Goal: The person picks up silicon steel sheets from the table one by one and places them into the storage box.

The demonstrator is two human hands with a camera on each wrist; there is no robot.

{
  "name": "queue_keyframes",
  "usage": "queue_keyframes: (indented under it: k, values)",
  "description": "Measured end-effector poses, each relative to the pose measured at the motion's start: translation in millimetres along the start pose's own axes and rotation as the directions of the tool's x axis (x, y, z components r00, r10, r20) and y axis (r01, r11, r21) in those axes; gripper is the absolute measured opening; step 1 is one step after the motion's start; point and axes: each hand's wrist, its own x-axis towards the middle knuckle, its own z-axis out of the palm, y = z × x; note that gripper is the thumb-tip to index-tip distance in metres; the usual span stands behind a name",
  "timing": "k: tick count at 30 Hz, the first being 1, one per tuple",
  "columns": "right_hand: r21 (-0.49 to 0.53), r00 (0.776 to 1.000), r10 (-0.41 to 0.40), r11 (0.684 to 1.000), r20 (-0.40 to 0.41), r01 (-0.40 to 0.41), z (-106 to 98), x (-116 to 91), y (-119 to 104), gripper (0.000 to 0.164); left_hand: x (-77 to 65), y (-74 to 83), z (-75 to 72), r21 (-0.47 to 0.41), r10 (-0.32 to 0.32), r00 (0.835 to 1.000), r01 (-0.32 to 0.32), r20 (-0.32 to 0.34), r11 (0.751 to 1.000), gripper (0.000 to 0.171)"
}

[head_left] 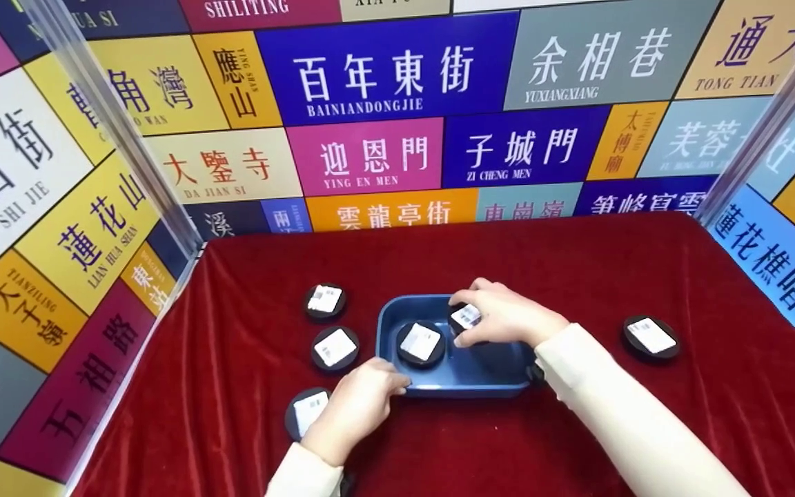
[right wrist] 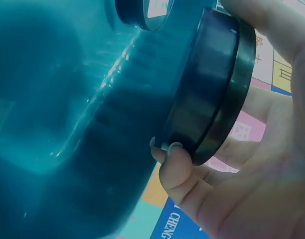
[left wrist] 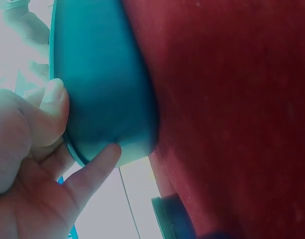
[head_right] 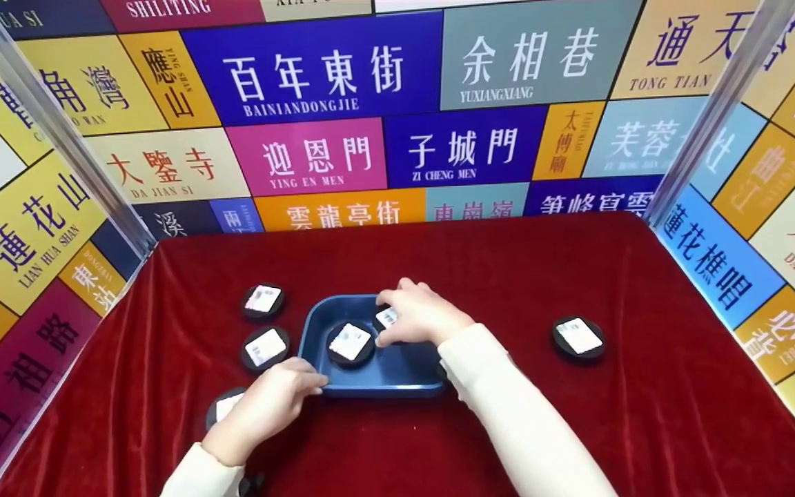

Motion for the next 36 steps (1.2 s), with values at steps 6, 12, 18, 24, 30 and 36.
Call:
queue_keyframes:
  k: [6, 12, 18, 24, 30, 36]
  values:
    - [0.021, 1.000, -0.025, 0.999, -0.007, 0.025, 6, 5, -3, 0.065, 0.1, -0.6, 0.3, -0.006, 0.001, 1.000, -0.001, 0.008, 1.000, 0.022]
    - [0.030, 0.999, -0.038, 0.999, -0.004, 0.038, 10, 9, -6, 0.065, -0.3, -0.6, -0.1, -0.010, -0.010, 1.000, 0.010, 0.013, 1.000, 0.020]
    - [0.018, 0.999, -0.038, 0.999, 0.006, 0.038, 11, 13, -10, 0.064, 0.5, 0.5, -0.6, -0.013, -0.017, 1.000, 0.017, 0.023, 1.000, 0.019]
    - [0.014, 1.000, -0.030, 0.999, 0.011, 0.030, 11, 16, -13, 0.066, 0.8, 0.6, -1.2, -0.013, -0.020, 0.999, 0.020, 0.030, 1.000, 0.018]
    - [-0.003, 0.998, -0.055, 0.998, 0.026, 0.055, 13, 20, -17, 0.066, 1.0, 0.1, -1.3, -0.010, -0.021, 0.999, 0.022, 0.031, 1.000, 0.017]
    - [-0.002, 0.995, -0.087, 0.996, 0.042, 0.087, 16, 23, -20, 0.066, 0.2, -0.5, 0.1, 0.000, -0.020, 0.999, 0.020, 0.036, 1.000, 0.016]
